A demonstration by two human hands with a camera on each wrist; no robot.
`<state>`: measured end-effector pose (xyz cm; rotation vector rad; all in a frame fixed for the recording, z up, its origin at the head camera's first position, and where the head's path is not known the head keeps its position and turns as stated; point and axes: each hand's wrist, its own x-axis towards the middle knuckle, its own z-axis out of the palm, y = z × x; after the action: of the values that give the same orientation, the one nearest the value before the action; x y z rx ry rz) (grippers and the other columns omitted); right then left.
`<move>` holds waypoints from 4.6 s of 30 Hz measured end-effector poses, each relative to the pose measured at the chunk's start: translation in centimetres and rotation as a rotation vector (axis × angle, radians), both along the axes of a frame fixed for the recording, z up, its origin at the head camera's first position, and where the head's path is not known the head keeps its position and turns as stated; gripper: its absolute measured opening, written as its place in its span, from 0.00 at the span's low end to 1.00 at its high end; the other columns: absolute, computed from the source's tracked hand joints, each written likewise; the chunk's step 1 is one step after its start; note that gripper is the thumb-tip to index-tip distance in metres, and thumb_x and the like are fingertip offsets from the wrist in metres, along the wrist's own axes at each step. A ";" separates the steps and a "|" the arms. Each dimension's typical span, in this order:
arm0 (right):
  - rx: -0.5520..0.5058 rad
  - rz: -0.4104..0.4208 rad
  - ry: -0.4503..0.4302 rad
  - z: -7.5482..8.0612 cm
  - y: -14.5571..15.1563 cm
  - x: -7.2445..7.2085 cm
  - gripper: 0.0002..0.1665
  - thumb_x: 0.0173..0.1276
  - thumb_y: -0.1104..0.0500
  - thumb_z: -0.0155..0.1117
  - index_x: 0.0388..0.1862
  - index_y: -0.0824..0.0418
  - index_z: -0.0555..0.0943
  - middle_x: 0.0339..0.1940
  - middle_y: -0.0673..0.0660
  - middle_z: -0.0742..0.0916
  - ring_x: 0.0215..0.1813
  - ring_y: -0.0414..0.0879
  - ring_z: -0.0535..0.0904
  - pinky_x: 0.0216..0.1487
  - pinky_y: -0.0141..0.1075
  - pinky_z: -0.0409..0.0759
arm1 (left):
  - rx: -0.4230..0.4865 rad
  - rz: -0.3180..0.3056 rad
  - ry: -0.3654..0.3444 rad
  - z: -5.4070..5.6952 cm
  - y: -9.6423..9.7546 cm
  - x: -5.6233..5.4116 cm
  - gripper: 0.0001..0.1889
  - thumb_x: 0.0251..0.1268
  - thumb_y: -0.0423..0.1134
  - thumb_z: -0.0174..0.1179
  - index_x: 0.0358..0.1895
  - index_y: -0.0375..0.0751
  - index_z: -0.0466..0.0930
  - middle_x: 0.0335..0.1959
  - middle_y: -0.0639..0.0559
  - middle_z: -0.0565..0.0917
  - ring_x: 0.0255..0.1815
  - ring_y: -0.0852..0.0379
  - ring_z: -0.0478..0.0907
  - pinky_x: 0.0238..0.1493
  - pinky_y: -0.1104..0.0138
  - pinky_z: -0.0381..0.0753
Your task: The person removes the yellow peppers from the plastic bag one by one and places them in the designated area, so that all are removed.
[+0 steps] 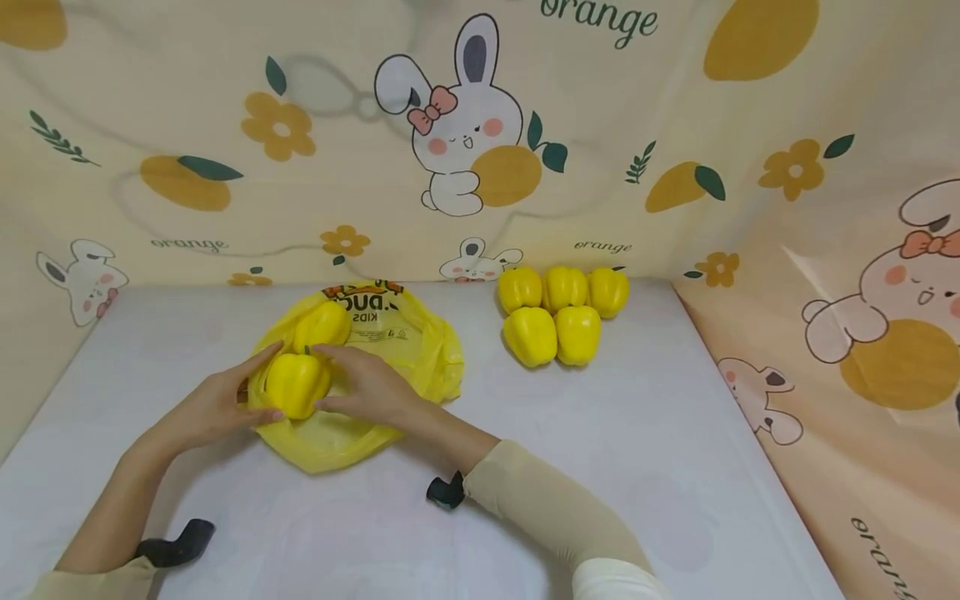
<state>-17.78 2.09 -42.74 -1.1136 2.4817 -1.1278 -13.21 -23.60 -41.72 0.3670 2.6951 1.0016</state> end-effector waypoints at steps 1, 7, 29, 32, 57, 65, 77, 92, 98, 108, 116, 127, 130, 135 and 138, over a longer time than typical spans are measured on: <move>0.017 -0.004 0.013 0.0 -0.3 0.0 0.45 0.63 0.50 0.74 0.76 0.54 0.65 0.72 0.51 0.74 0.70 0.46 0.72 0.70 0.31 0.68 | -0.003 -0.002 -0.001 0.0 0.0 0.0 0.54 0.57 0.53 0.72 0.81 0.44 0.47 0.73 0.29 0.62 0.71 0.27 0.60 0.67 0.35 0.61; 0.121 -0.067 0.037 -0.1 -1.7 0.4 0.48 0.60 0.44 0.75 0.77 0.47 0.64 0.71 0.53 0.74 0.67 0.44 0.72 0.67 0.35 0.72 | -0.023 0.002 -0.030 0.0 0.0 -0.3 0.55 0.58 0.55 0.71 0.81 0.46 0.45 0.75 0.30 0.60 0.72 0.28 0.59 0.68 0.35 0.60; 0.239 -0.164 0.053 0.1 -3.1 0.9 0.58 0.54 0.36 0.77 0.78 0.45 0.58 0.66 0.54 0.76 0.60 0.44 0.76 0.60 0.35 0.78 | -0.029 -0.020 -0.035 0.3 0.0 -0.4 0.55 0.58 0.61 0.68 0.81 0.45 0.45 0.74 0.29 0.62 0.70 0.29 0.63 0.66 0.35 0.63; 0.231 -0.161 0.053 0.2 -2.7 0.8 0.57 0.54 0.36 0.76 0.78 0.46 0.59 0.66 0.53 0.77 0.61 0.44 0.75 0.61 0.35 0.77 | -0.049 -0.018 -0.040 0.3 -0.1 -0.5 0.56 0.56 0.63 0.68 0.81 0.46 0.45 0.74 0.29 0.61 0.70 0.28 0.62 0.66 0.34 0.62; -0.234 -0.064 -0.192 3.3 7.5 -1.3 0.56 0.58 0.62 0.77 0.80 0.44 0.57 0.76 0.50 0.66 0.61 0.48 0.78 0.60 0.35 0.79 | -0.089 -0.018 -0.052 0.6 0.7 -0.6 0.55 0.58 0.54 0.71 0.81 0.44 0.43 0.73 0.26 0.59 0.69 0.28 0.63 0.67 0.35 0.61; -0.224 -0.117 -0.180 4.1 10.7 -2.0 0.56 0.58 0.60 0.77 0.80 0.40 0.56 0.73 0.51 0.69 0.60 0.49 0.79 0.60 0.40 0.80 | -0.083 -0.029 -0.049 0.6 0.5 -0.8 0.54 0.60 0.54 0.70 0.81 0.43 0.43 0.72 0.25 0.61 0.68 0.28 0.64 0.66 0.34 0.62; -0.220 -0.139 -0.159 5.3 15.1 -2.7 0.57 0.58 0.60 0.77 0.80 0.39 0.56 0.79 0.43 0.62 0.61 0.53 0.79 0.60 0.40 0.80 | -0.055 -0.035 -0.072 0.5 0.5 -0.7 0.55 0.59 0.55 0.70 0.81 0.44 0.43 0.72 0.24 0.60 0.70 0.26 0.60 0.67 0.34 0.60; -0.127 -0.227 -0.124 6.6 20.2 -2.9 0.56 0.58 0.64 0.77 0.79 0.40 0.59 0.73 0.51 0.71 0.59 0.54 0.79 0.63 0.49 0.78 | -0.077 -0.039 -0.066 0.7 0.5 -0.9 0.54 0.61 0.53 0.69 0.81 0.43 0.42 0.73 0.25 0.60 0.71 0.26 0.58 0.68 0.34 0.58; -0.119 -0.251 -0.098 6.8 22.1 -3.1 0.55 0.58 0.62 0.78 0.79 0.44 0.60 0.72 0.54 0.71 0.59 0.57 0.79 0.63 0.52 0.77 | -0.089 -0.066 -0.036 0.8 0.3 -1.2 0.54 0.60 0.52 0.70 0.81 0.42 0.43 0.74 0.27 0.60 0.72 0.27 0.57 0.69 0.35 0.58; -0.072 -0.350 -0.133 7.2 25.9 -2.9 0.53 0.58 0.59 0.78 0.79 0.43 0.60 0.74 0.53 0.69 0.63 0.56 0.75 0.66 0.57 0.72 | -0.096 -0.034 -0.039 1.3 0.5 -1.3 0.54 0.60 0.48 0.71 0.81 0.41 0.43 0.77 0.31 0.55 0.74 0.27 0.53 0.70 0.35 0.56; -0.036 -0.383 -0.133 7.5 28.2 -3.1 0.55 0.57 0.63 0.78 0.79 0.49 0.59 0.75 0.55 0.68 0.66 0.59 0.73 0.67 0.57 0.72 | -0.078 -0.036 -0.009 1.1 0.6 -1.4 0.53 0.60 0.47 0.71 0.81 0.42 0.44 0.76 0.30 0.55 0.74 0.27 0.53 0.70 0.35 0.55; -0.001 -0.416 -0.102 7.3 32.2 -3.4 0.54 0.59 0.60 0.77 0.79 0.46 0.59 0.75 0.54 0.67 0.68 0.57 0.72 0.69 0.48 0.71 | -0.064 -0.034 -0.009 0.7 0.5 -1.2 0.53 0.60 0.48 0.71 0.81 0.42 0.45 0.76 0.28 0.56 0.74 0.26 0.54 0.69 0.35 0.56; -0.017 -0.395 -0.047 7.3 33.4 -3.5 0.54 0.57 0.65 0.77 0.79 0.50 0.60 0.73 0.57 0.70 0.66 0.58 0.73 0.64 0.39 0.76 | -0.049 -0.041 -0.010 0.6 0.7 -1.3 0.53 0.60 0.48 0.71 0.81 0.42 0.45 0.76 0.30 0.56 0.74 0.26 0.54 0.70 0.35 0.56; -0.026 -0.382 -0.043 7.3 35.0 -3.8 0.54 0.58 0.68 0.75 0.80 0.52 0.59 0.74 0.57 0.69 0.65 0.56 0.72 0.60 0.27 0.76 | -0.041 -0.037 -0.029 0.5 0.8 -1.3 0.53 0.59 0.49 0.71 0.81 0.42 0.44 0.77 0.31 0.55 0.74 0.27 0.53 0.70 0.35 0.56; -0.008 -0.398 -0.076 7.4 35.8 -3.6 0.53 0.60 0.65 0.75 0.80 0.49 0.58 0.74 0.54 0.68 0.66 0.55 0.70 0.61 0.26 0.75 | -0.046 -0.034 -0.030 0.6 0.8 -1.3 0.53 0.60 0.49 0.71 0.81 0.42 0.44 0.77 0.31 0.56 0.74 0.27 0.53 0.70 0.35 0.56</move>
<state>-21.39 37.84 -35.29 -0.5750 2.7109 -1.2487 -14.49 -22.84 -41.14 0.3845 2.6706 0.9273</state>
